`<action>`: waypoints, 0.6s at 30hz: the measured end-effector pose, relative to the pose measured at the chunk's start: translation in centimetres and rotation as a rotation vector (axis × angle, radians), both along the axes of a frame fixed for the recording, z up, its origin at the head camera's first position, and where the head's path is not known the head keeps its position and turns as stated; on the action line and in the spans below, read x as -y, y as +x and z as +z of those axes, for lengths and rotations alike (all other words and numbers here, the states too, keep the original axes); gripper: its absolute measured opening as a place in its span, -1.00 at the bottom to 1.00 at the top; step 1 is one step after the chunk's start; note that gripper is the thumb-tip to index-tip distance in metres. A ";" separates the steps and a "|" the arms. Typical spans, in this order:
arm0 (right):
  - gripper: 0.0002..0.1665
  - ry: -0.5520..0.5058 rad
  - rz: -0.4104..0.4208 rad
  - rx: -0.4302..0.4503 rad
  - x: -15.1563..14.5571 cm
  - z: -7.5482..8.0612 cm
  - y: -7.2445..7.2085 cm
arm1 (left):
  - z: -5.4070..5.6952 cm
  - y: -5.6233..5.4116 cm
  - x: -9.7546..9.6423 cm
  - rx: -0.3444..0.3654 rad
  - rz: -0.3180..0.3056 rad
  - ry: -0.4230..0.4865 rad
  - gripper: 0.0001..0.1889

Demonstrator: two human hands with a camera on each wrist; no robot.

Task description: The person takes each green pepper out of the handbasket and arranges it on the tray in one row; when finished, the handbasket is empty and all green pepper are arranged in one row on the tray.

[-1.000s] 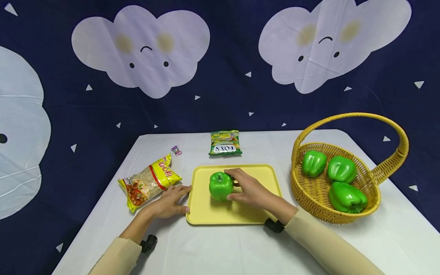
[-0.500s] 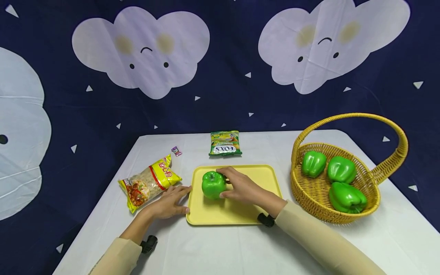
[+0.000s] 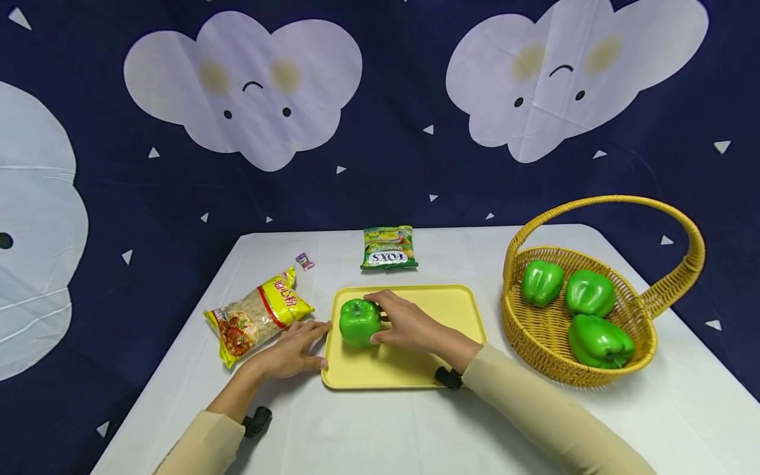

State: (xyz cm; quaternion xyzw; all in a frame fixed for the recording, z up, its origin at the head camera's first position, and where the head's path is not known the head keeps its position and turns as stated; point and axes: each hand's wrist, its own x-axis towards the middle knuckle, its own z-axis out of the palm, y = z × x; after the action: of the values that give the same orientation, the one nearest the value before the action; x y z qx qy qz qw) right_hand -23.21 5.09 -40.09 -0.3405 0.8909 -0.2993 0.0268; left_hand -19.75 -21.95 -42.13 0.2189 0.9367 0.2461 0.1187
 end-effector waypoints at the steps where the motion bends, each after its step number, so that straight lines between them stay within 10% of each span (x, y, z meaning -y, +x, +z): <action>1: -0.10 -0.001 0.001 0.010 0.1 0.0 0.0 | 0.0 0.0 0.0 -0.002 -0.001 0.000 -0.22; 18: -0.10 -0.003 0.003 0.083 1.9 -0.3 0.0 | 0.1 0.1 0.0 -0.027 -0.026 0.016 -0.24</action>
State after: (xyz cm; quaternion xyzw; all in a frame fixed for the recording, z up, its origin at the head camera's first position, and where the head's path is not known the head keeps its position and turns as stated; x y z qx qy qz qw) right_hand -23.20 3.16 -40.40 -0.3293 0.8880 -0.3144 0.0638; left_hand -19.64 -21.99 -42.02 0.2352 0.9334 0.2490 0.1076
